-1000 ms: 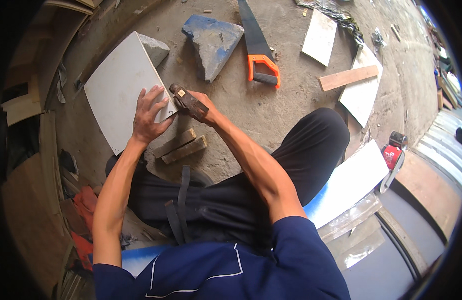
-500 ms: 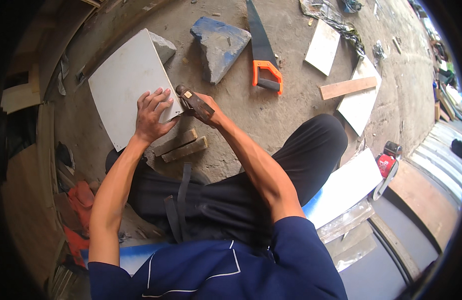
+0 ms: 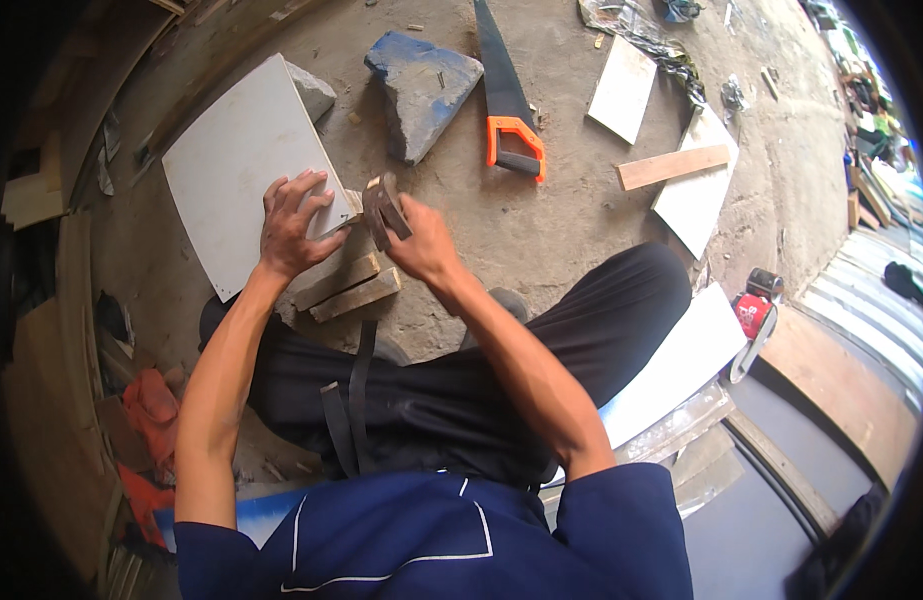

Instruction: The person sits on the floor and hammers nails into the corners of a white rectangular board resting on wooden blocks. They repeatedly pick up nails, place them on the board, and strike them with a hammer.

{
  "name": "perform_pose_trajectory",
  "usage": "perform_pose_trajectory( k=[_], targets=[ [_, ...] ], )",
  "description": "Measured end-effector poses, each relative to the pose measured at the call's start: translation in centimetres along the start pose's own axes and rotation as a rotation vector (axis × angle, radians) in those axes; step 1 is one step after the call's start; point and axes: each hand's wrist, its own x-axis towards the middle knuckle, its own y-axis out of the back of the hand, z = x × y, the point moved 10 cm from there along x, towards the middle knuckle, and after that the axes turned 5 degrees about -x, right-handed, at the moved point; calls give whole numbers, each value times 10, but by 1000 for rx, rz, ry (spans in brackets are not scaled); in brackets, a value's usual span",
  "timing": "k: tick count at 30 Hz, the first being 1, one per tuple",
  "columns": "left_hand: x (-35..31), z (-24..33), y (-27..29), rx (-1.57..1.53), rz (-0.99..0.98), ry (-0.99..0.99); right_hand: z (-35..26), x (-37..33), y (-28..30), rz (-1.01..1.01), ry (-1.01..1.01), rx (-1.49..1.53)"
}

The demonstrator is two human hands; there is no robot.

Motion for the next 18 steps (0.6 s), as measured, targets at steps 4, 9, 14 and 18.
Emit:
perform_pose_trajectory(
  k=[4,9,14,18],
  targets=[
    [0,-2,-2,-5,8,-13,-29,-25,-16,-94,-16,-11],
    [-3,-3,-3,21,15,-30,-55,-39,-27,-89,68,67],
    [-4,-4,-5,38,1,-21,-54,-31,-34,-98,-55,-58],
    [-6,-5,-2,12,-5,-22,-88,-24,-12,-40,124,-10]
  ],
)
